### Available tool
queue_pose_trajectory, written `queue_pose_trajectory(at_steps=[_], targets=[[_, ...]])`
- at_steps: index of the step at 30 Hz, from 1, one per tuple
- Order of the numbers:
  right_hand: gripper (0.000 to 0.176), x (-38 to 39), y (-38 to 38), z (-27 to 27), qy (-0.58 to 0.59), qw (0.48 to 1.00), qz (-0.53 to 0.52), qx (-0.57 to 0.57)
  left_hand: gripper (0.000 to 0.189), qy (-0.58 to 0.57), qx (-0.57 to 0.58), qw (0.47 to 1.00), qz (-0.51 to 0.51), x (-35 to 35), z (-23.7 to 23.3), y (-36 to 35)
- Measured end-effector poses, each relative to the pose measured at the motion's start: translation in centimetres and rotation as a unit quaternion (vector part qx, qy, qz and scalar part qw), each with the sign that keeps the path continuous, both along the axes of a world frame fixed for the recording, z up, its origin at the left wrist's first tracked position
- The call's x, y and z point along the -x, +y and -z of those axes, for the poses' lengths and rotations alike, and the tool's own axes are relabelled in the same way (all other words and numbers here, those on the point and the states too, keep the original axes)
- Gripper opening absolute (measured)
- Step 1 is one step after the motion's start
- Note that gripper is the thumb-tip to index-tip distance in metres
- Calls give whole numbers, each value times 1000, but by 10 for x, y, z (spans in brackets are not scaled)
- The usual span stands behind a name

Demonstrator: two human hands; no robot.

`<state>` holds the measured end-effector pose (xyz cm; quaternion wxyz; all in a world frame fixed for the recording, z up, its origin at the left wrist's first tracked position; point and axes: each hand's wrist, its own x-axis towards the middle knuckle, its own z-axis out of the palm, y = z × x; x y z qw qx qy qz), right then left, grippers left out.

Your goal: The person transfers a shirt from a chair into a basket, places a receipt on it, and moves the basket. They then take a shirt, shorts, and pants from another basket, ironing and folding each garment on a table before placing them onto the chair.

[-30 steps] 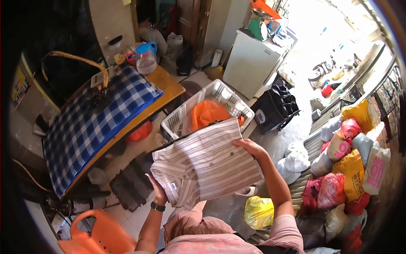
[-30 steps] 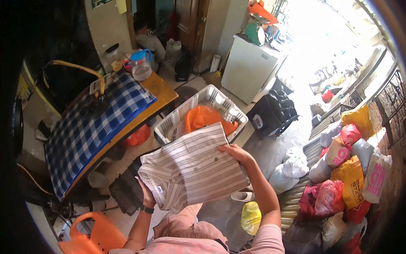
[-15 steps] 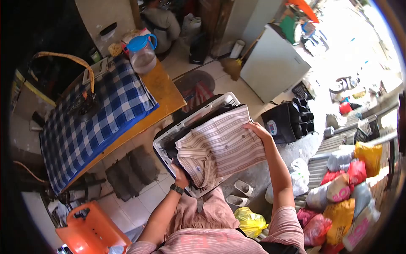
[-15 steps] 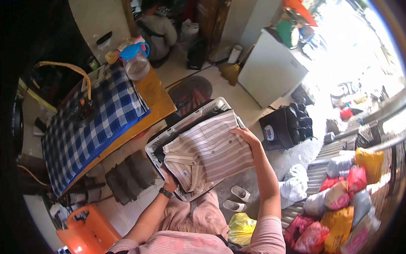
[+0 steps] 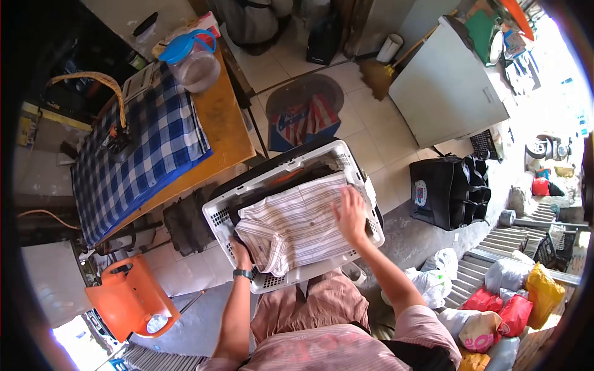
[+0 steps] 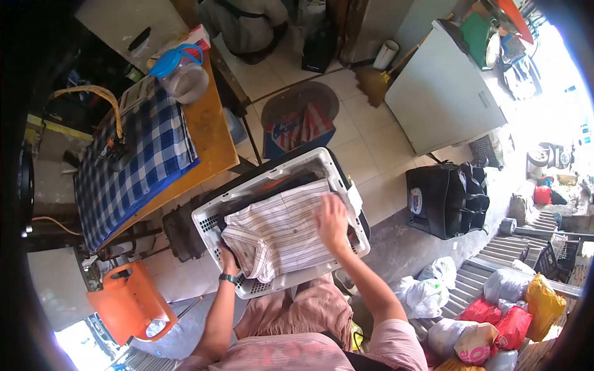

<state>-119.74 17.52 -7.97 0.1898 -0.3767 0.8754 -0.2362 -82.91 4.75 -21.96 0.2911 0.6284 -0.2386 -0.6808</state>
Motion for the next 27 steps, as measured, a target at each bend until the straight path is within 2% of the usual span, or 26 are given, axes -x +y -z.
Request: queue_pose_trajectory(at_steps=[1, 2, 3, 4, 6, 7, 8, 9, 10, 12, 13, 14, 15, 16, 17, 18, 20, 21, 22, 24, 25, 26, 27], targets=[[67, -8, 0, 2, 62, 995, -75, 27, 72, -218, 135, 965, 60, -5, 0, 9], [67, -14, -2, 3, 125, 979, -150, 53, 65, -269, 201, 942, -10, 39, -58, 24], [69, -17, -7, 11, 116, 980, -153, 55, 65, -384, 322, 861, 86, 55, -85, 35], [71, -19, -12, 25, 106, 980, -156, 58, 66, -481, 431, 743, 178, 68, -100, 43], [72, -12, -20, 45, 104, 980, -169, 35, 71, -521, 504, 580, 372, 92, -116, 56], [72, -7, -23, 44, 88, 981, -171, 38, 76, -512, 447, 558, 477, 102, -112, 61], [71, -4, -23, 41, 73, 981, -173, 42, 76, -510, 447, 556, 481, 106, -110, 62], [64, -3, -21, 31, 116, 975, -174, 75, 77, -500, 432, 551, 509, 108, -102, 61], [64, 3, -10, 20, 119, 975, -172, 75, 77, -490, 419, 546, 534, 112, -100, 59], [50, 25, 24, -4, 29, 985, -85, 149, 78, -498, 413, 544, 534, 112, -103, 56], [45, 33, 35, -1, 98, 977, 63, 180, 77, -491, 411, 545, 541, 109, -108, 54], [43, 43, 43, 4, 164, 941, 210, 208, 76, -484, 409, 546, 548, 106, -113, 53], [47, 56, 54, 19, 42, 935, 306, 172, 77, -497, 437, 526, 534, 104, -119, 55], [53, 72, 68, 42, -82, 906, 394, 133, 77, -497, 439, 526, 533, 99, -119, 58], [66, 92, 86, 71, -389, 822, 407, 86, 78, -489, 443, 542, 520, 92, -115, 61], [72, 96, 85, 56, -471, 769, 421, 101, 78, -482, 447, 558, 507, 88, -113, 62], [70, 106, 81, 36, -541, 721, 406, 151, 79, -485, 437, 558, 513, 87, -121, 65], [59, 107, 79, 30, -595, 687, 363, 206, 78, -472, 439, 581, 497, 85, -122, 68], [59, 103, 77, 28, -596, 688, 360, 204, 77, -459, 441, 604, 479, 83, -124, 70], [44, 91, 70, 23, -511, 775, 279, 245, 76, -453, 443, 619, 464, 80, -126, 74], [31, 85, 68, 10, -511, 777, 267, 252, 74, -445, 446, 633, 451, 80, -126, 76], [31, 77, 62, 6, -512, 778, 263, 252, 73, -437, 447, 646, 439, 78, -126, 77], [27, 69, 60, 7, -463, 797, 261, 288, 73, -439, 447, 647, 436, 76, -126, 79]])
